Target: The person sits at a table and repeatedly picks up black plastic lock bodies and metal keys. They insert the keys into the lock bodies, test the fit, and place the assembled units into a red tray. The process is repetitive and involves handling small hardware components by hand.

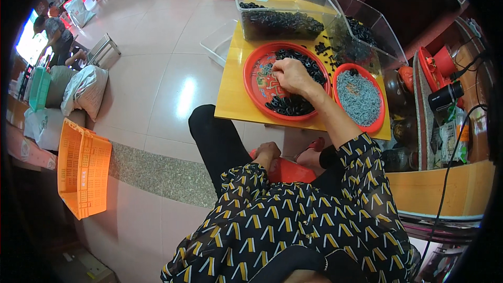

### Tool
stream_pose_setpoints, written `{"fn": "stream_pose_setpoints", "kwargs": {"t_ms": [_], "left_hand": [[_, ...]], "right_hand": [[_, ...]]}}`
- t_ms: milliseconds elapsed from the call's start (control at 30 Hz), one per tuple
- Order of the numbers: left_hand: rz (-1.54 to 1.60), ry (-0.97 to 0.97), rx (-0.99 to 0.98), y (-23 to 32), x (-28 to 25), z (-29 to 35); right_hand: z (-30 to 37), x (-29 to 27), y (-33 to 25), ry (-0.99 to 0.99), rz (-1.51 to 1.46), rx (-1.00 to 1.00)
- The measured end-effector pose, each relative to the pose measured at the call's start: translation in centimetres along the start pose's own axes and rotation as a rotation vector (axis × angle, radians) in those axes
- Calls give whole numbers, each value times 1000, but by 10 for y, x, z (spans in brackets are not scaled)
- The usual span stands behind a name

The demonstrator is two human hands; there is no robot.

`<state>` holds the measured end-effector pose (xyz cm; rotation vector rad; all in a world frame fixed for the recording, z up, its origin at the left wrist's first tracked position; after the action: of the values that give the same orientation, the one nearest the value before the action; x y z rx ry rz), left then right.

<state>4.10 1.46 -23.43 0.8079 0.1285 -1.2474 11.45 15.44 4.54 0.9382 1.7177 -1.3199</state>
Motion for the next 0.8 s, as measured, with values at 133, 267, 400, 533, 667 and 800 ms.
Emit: {"fn": "stream_pose_setpoints", "kwargs": {"t_ms": [133, 267, 400, 533, 667, 800], "left_hand": [[-14, -31, 81, 6, 3, -8], [-34, -8, 71, 10, 4, -6], [-97, -66, 46, 14, 4, -3], [-113, -39, 50, 13, 9, -9], [-118, -51, 46, 11, 4, -4], [-91, -25, 98, 10, 11, -14]], "right_hand": [[1, -25, 18, -21, -23, 95], [8, -40, 33, -90, 30, 165], [21, -41, 38, -138, 86, 159], [25, -45, 40, -121, 109, 158], [26, -40, 42, -130, 124, 146], [24, -36, 43, -157, 141, 136]]}}
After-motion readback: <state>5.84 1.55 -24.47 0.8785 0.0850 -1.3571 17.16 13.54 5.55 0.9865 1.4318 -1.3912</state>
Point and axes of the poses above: each hand's wrist, its own z-axis away from the middle knuckle, its own x-axis out of the palm, y = z × x, the point moved 6 cm from there along -z, towards the middle knuckle, and after that the axes turned 7 degrees about x, right-handed, at the moved point
